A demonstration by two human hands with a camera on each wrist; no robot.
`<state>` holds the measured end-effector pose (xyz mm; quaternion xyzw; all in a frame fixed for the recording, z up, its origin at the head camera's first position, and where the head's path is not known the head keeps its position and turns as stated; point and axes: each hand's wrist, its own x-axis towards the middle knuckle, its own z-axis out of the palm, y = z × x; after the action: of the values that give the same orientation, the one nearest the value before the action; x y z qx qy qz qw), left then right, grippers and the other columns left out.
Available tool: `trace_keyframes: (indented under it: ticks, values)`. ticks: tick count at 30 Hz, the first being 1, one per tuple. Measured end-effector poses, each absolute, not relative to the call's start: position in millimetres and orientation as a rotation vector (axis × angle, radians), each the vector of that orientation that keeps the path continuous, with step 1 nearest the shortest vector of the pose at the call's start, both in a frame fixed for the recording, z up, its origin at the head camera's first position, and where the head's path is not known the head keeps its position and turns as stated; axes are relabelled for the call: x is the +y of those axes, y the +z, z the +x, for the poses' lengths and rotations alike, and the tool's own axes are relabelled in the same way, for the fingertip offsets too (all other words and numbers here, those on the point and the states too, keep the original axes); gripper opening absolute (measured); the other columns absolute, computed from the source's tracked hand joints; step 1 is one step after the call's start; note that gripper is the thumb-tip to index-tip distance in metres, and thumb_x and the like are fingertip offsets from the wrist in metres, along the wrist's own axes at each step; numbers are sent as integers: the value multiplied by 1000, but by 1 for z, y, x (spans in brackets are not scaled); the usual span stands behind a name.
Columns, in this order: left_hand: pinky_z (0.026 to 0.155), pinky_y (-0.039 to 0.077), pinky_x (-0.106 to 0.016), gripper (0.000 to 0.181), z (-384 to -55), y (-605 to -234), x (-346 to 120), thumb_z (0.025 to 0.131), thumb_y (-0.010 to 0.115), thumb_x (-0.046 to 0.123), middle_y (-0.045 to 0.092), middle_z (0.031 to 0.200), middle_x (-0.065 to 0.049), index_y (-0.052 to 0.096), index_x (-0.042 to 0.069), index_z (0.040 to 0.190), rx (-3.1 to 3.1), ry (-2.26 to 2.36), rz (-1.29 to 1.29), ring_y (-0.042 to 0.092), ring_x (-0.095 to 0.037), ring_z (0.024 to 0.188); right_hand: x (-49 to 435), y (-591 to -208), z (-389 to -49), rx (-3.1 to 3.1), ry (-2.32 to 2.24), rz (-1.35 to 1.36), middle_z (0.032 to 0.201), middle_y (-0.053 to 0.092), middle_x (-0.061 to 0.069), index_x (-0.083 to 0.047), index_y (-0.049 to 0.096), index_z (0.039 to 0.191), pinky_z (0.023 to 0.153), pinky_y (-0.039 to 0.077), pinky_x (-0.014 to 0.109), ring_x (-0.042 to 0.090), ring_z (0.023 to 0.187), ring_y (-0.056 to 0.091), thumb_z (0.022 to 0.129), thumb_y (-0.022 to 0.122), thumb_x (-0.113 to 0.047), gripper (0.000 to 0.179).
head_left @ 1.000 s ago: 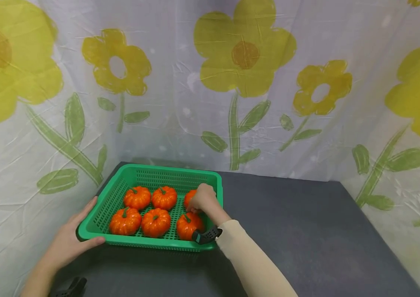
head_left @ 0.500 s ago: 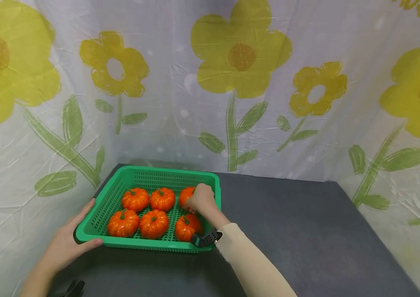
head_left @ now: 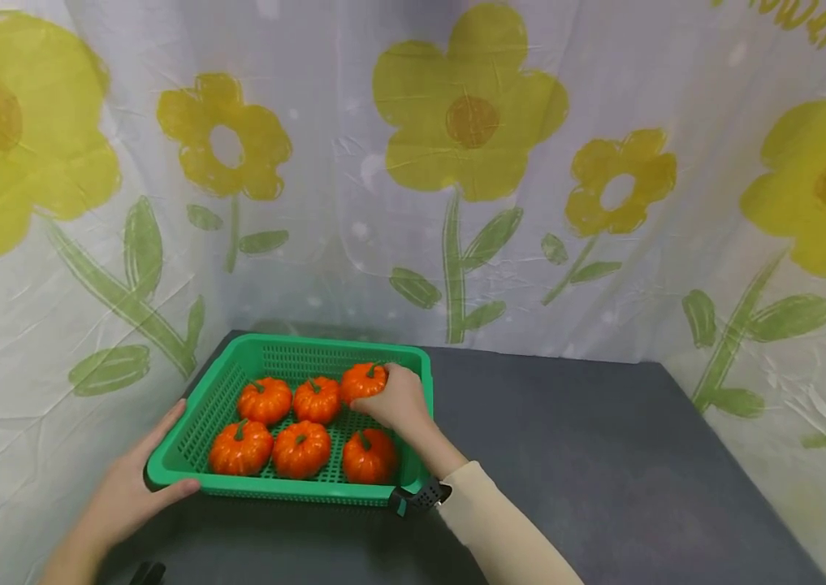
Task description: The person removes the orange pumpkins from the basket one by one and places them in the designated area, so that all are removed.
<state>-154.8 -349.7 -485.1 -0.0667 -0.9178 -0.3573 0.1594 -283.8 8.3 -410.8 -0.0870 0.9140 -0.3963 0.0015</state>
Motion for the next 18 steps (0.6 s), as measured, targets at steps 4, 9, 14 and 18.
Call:
trace_keyframes:
  ticks: [4, 9, 14, 18]
  values:
    - [91, 42, -80, 115, -156, -487, -350, 79, 91, 25, 40, 160, -35, 23, 26, 171, -2613, -1032, -195, 48, -64, 130, 16, -410, -283, 2816, -1367, -311, 134, 67, 18, 0, 56, 147, 85, 63, 42, 32, 111, 69, 80, 93, -33, 83]
    - [94, 43, -76, 112, -156, -492, -351, 80, 90, 24, 40, 162, -30, 25, 28, 171, -2598, -1036, -189, 43, -24, 144, 30, -405, -277, 2748, -1479, -430, 143, 63, 16, -4, 54, 152, 90, 61, 48, 33, 117, 67, 85, 89, -39, 83]
    - [97, 42, -72, 110, -156, -494, -353, 80, 90, 24, 38, 164, -27, 26, 29, 171, -2581, -1021, -200, 24, 23, 128, 45, -404, -275, 2765, -1495, -543, 147, 63, 14, -9, 57, 152, 98, 58, 52, 34, 127, 64, 87, 85, -46, 80]
    - [94, 41, -77, 111, -156, -494, -352, 79, 91, 24, 40, 162, -30, 28, 27, 170, -2578, -998, -206, 36, -8, 145, 57, -405, -274, 2789, -1506, -572, 145, 65, 12, -10, 59, 150, 96, 58, 49, 31, 121, 66, 88, 84, -46, 76]
